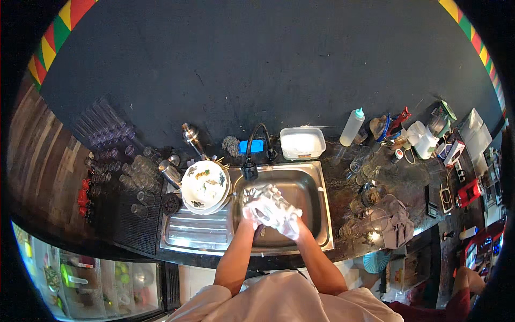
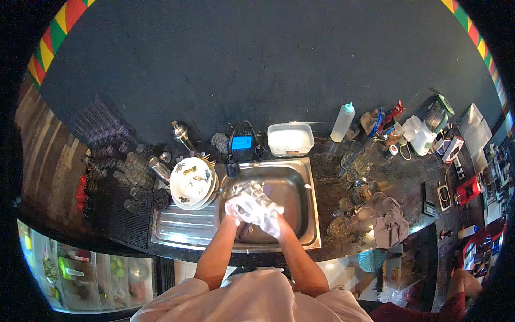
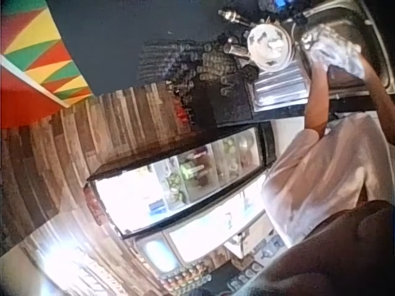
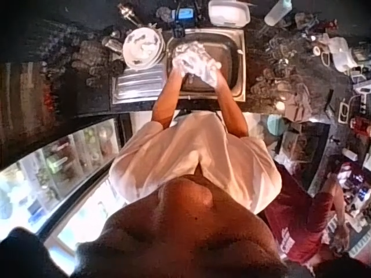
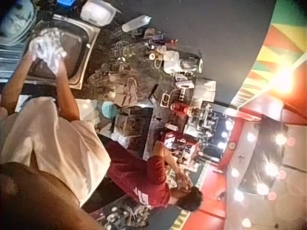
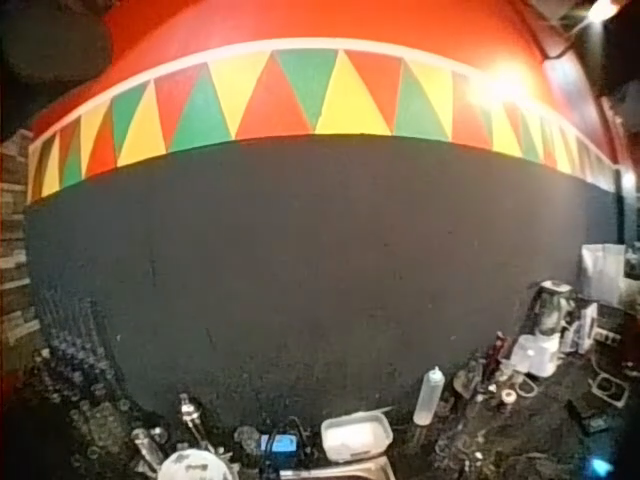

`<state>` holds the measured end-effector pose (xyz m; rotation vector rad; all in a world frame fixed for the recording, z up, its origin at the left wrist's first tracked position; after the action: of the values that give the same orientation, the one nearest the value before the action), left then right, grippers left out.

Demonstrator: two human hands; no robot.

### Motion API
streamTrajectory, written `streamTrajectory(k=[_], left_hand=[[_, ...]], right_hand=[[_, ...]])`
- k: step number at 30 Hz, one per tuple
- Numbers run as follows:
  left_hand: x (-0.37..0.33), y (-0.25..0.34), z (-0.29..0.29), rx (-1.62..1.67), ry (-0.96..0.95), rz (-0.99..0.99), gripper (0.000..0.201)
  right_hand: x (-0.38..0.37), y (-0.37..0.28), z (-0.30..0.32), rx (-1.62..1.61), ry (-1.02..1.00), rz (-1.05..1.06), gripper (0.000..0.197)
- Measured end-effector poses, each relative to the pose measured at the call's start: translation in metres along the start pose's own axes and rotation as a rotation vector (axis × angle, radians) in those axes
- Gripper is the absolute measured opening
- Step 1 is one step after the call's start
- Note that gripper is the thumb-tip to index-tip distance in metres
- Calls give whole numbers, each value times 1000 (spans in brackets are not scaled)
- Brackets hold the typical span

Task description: The recorder is washing and rinsing glass cups at a restaurant bar sink.

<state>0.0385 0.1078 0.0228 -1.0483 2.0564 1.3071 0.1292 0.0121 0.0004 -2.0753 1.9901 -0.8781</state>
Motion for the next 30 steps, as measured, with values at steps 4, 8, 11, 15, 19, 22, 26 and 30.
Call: streamTrajectory(k=[4,8,11,15,19,22,26,30], left_hand=[[-18,-9,-20,-105,859,903,36],[-25,-14,-38,-347,1279,1032,31],[-4,-29,-13,194,1232,651,25],[1,-34,-12,16,1532,665,22],[-1,-33,-10,23,1466,668,23],[2,-29,-7,83,1324,699,21],[16,-41,12,-15,1391,709,20],[25,-37,6,125,1378,738,22]], right_hand=[[1,-9,72,43,23,108,33],[35,-45,-23,1269,-21,809,31],[38,-47,-27,282,19,203,22],[63,-65,-38,1079,659,801,8],[75,-66,-54,1550,255,1251,14],[80,-72,-78,1887,67,1063,38],[54,-53,-45,2062,136,723,56],[59,-58,-55,1804,-5,861,50]])
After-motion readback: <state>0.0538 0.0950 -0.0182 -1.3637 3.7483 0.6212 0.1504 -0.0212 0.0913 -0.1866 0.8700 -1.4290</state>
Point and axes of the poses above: each hand's wrist, its own x-axis away from the middle knuckle, its own z-axis out of the back of the hand, y = z × x, the point moved 4 cm from there along -x, towards the middle knuckle, and after that the axes turned 7 degrees about y, right-handed, at the moved point
